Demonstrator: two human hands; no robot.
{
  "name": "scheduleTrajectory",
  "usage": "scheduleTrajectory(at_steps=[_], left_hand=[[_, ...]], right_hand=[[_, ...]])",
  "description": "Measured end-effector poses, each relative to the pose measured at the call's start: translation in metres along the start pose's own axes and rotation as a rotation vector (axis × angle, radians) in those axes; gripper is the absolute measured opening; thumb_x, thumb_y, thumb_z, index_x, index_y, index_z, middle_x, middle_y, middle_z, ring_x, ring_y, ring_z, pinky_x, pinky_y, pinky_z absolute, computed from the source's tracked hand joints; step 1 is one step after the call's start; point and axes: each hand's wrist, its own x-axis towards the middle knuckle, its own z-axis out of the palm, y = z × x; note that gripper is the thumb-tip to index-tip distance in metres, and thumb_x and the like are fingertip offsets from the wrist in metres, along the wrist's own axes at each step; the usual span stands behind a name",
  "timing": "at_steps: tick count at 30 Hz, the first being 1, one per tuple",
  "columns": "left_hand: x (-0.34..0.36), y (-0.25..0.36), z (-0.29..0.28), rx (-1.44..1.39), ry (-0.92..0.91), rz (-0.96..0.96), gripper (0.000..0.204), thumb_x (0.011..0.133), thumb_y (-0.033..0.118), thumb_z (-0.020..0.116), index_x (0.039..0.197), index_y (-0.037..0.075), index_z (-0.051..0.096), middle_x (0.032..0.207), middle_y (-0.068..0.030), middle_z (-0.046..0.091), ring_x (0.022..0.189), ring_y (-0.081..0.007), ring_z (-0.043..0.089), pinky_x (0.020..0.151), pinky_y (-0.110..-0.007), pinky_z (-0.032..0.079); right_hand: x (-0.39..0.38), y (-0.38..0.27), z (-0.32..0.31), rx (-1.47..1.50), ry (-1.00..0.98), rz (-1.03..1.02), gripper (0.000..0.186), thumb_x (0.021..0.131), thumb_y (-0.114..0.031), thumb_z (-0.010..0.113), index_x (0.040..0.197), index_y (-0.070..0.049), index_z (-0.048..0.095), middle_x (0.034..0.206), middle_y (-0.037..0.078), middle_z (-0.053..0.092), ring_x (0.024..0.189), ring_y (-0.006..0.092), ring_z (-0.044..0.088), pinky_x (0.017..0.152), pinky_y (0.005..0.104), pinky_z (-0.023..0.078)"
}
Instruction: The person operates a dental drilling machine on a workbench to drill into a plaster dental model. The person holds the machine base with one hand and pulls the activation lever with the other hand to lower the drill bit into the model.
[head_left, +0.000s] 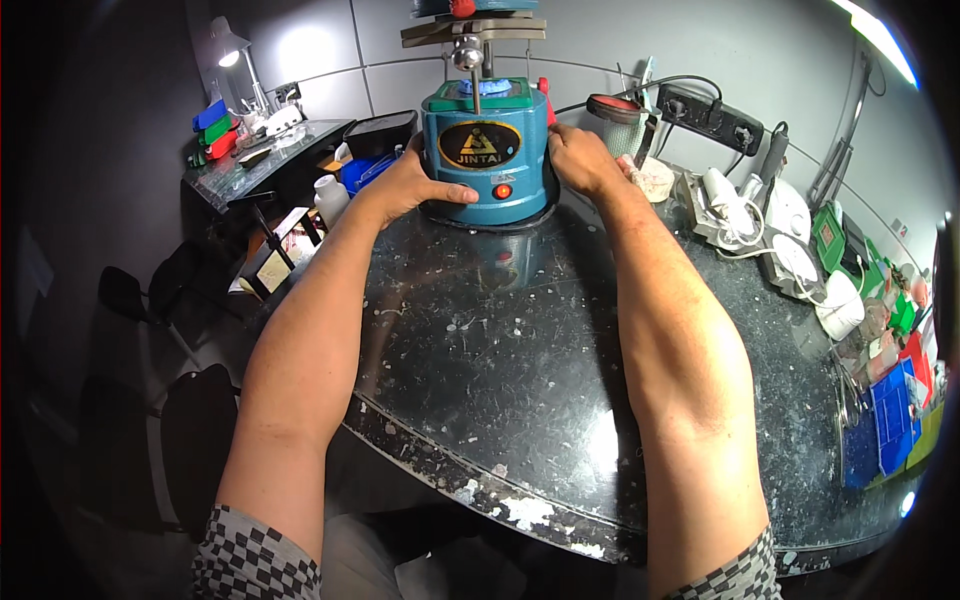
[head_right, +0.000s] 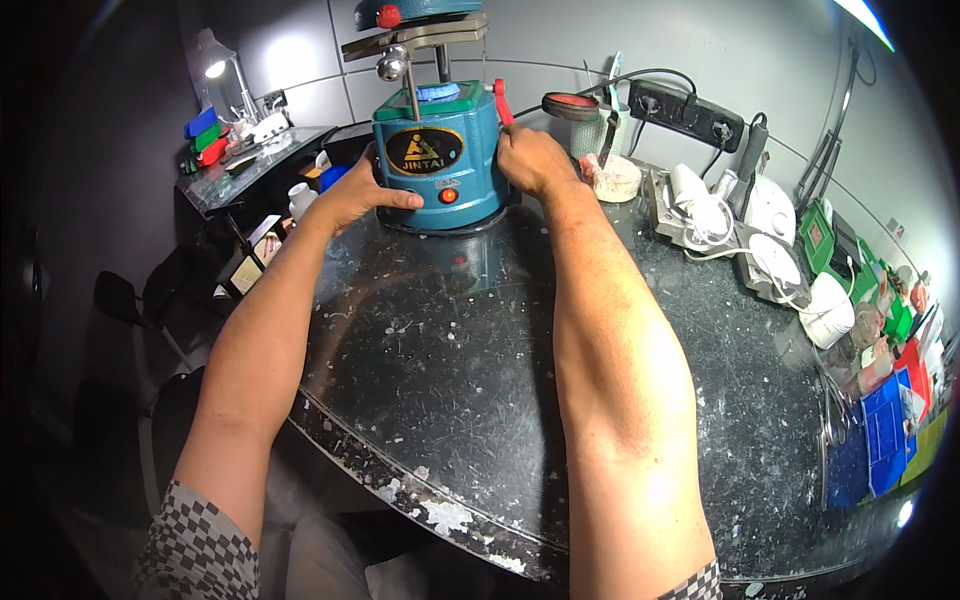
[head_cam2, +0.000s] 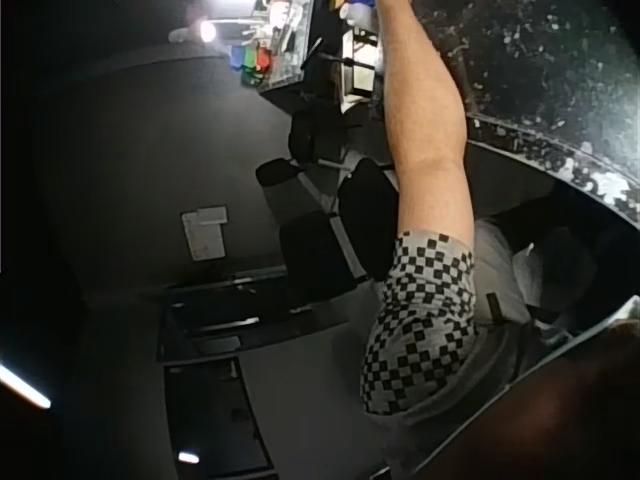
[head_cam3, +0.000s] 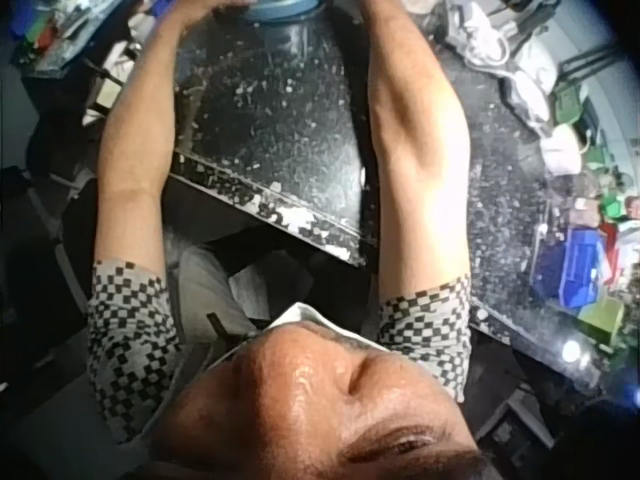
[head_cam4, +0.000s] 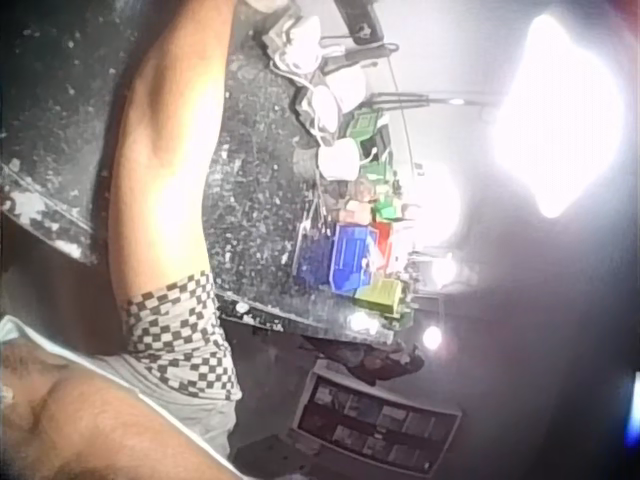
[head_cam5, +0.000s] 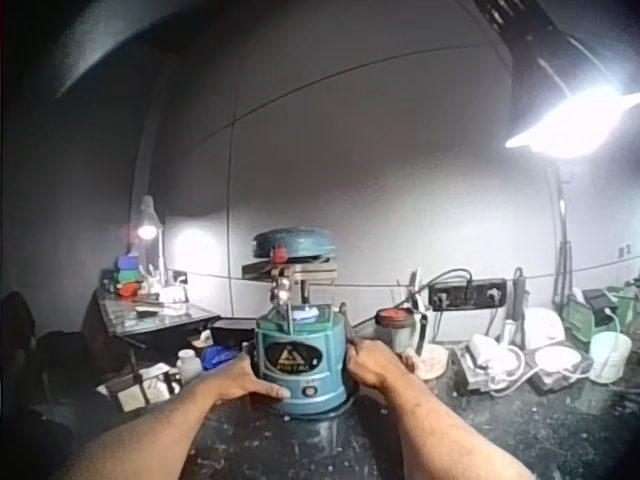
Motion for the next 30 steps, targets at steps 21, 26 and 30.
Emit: scheduleTrajectory(at_steps=[21, 26, 30], left_hand=[[-0.005, 0.003, -0.022, 0.183, -0.094, -0.08, 0.124, 0.055, 0.034, 0.094, 0.154, 0.005, 0.026, 0.148, -0.0182, 0.046, 0.141, -0.0305, 0.039, 0.119, -0.039, 0.024], [0.001, 0.011, -0.019, 0.182, -0.134, -0.114, 0.145, 0.046, 0.046, 0.097, 0.156, 0.003, 0.013, 0.156, -0.0243, 0.032, 0.147, -0.0358, 0.028, 0.121, -0.043, 0.022], [-0.002, 0.006, -0.018, 0.193, -0.08, -0.065, 0.128, 0.052, 0.04, 0.095, 0.153, 0.004, 0.027, 0.149, -0.0203, 0.044, 0.142, -0.0323, 0.037, 0.119, -0.04, 0.024]], right_hand=[[0.015, 0.024, 0.031, 0.215, 0.122, 0.348, 0.058, 0.094, -0.038, 0.039, 0.118, 0.011, 0.058, 0.128, 0.035, 0.056, 0.126, 0.0441, 0.052, 0.106, 0.0466, 0.041], [0.024, 0.043, 0.022, 0.615, -0.032, 0.5, 0.053, 0.096, -0.036, 0.037, 0.116, 0.006, 0.062, 0.107, 0.022, 0.067, 0.1, 0.0308, 0.063, 0.093, 0.04, 0.046], [0.017, 0.031, 0.017, 0.762, -0.072, 0.505, 0.048, 0.096, -0.034, 0.039, 0.117, 0.003, 0.062, 0.109, 0.015, 0.067, 0.101, 0.0247, 0.064, 0.091, 0.0405, 0.047]])
